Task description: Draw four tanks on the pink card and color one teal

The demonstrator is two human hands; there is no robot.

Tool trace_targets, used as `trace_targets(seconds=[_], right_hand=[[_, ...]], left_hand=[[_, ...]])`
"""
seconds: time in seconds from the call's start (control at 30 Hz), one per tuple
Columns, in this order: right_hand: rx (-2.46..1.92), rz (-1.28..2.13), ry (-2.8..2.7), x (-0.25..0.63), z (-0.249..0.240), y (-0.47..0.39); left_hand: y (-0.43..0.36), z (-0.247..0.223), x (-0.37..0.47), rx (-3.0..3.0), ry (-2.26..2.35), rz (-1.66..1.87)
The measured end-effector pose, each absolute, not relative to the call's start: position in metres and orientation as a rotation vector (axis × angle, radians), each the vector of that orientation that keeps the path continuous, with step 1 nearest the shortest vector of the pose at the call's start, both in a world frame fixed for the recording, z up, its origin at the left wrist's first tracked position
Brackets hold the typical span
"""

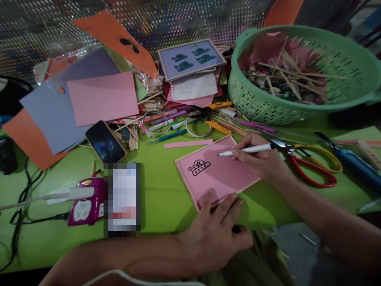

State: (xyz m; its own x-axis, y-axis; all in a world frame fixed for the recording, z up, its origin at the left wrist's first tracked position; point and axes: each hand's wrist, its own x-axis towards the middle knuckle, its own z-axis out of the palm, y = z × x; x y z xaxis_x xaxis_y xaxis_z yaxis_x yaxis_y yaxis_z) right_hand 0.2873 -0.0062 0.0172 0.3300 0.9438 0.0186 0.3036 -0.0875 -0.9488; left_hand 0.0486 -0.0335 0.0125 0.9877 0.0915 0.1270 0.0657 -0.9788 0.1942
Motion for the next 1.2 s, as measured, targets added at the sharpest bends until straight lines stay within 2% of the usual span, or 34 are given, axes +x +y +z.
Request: trace_targets(seconds=[0.67, 1.2], right_hand=[[-1.625, 0.815, -1.217, 0.2868, 0.0183, -0.005], [-1.664, 0.666, -1.165, 0.2827, 0.0201, -0.0055]], left_hand=[[-0.0335, 0.0122, 0.0502, 2.931, 0.118, 0.25], [-0.0333, 0.0126, 0.0487, 2.951, 0.102, 0.215]])
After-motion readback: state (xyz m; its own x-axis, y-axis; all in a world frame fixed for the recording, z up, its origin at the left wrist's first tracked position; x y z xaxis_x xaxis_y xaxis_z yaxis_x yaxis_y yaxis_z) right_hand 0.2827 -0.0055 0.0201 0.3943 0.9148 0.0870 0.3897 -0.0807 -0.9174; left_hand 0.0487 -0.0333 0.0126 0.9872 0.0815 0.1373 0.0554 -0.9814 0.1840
